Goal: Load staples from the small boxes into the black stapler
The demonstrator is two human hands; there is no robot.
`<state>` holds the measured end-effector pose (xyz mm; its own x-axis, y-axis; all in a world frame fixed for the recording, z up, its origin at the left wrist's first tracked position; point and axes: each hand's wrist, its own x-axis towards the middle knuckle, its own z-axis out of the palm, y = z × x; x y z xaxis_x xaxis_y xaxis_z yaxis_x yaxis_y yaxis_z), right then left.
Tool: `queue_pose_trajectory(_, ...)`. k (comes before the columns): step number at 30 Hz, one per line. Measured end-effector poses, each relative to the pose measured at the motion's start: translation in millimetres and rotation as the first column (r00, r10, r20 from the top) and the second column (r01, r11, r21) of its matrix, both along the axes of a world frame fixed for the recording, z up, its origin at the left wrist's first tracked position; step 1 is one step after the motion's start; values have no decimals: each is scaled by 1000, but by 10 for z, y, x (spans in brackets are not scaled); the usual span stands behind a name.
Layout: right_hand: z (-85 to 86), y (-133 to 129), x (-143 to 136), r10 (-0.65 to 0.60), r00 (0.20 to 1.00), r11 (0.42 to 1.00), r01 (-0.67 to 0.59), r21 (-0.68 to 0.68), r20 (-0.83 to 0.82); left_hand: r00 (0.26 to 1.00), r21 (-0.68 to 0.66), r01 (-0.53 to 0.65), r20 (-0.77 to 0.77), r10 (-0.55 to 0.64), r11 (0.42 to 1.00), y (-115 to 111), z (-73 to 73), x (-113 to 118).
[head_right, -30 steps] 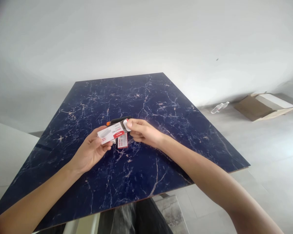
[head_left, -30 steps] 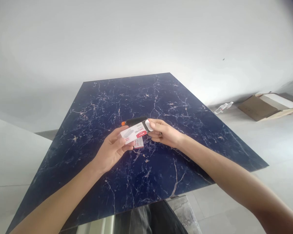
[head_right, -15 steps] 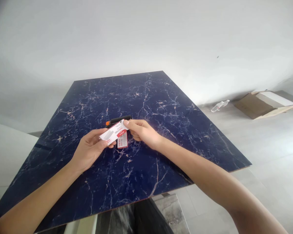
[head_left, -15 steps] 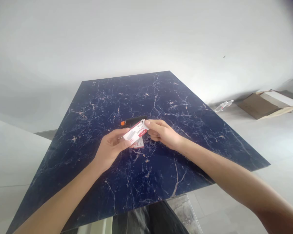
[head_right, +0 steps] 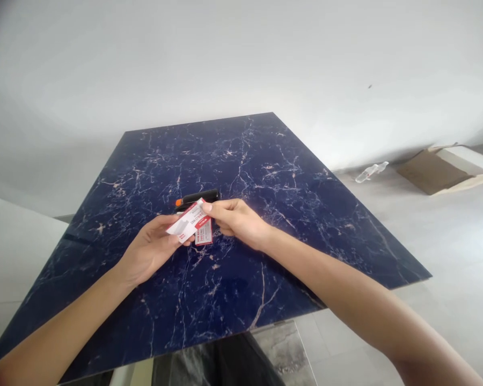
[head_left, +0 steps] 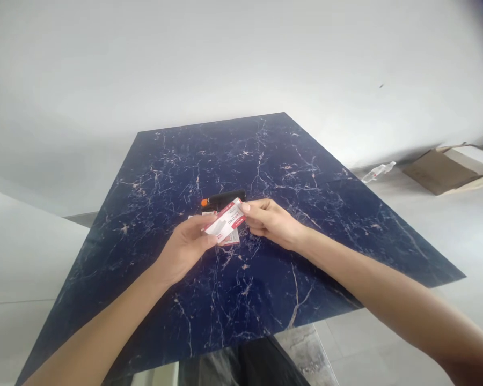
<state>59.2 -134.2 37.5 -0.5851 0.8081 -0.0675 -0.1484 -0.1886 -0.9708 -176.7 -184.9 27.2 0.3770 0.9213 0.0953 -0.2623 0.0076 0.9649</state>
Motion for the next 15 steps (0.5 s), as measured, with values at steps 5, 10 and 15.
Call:
queue_pose_trajectory(5,-13,14,18,231,960,966,-245,-81,-156,995,-44,77,67,-74,996,-27,54,58)
queue_pose_trajectory(10,-7,19,27,155,978,985,-164,-51,-138,998,-33,-37,41,38,999,1,45,68)
queue_pose_trajectory(15,44,67,25,116,993,992,-117,38,25,968,54,-14,-250,27,998,-14,79,25)
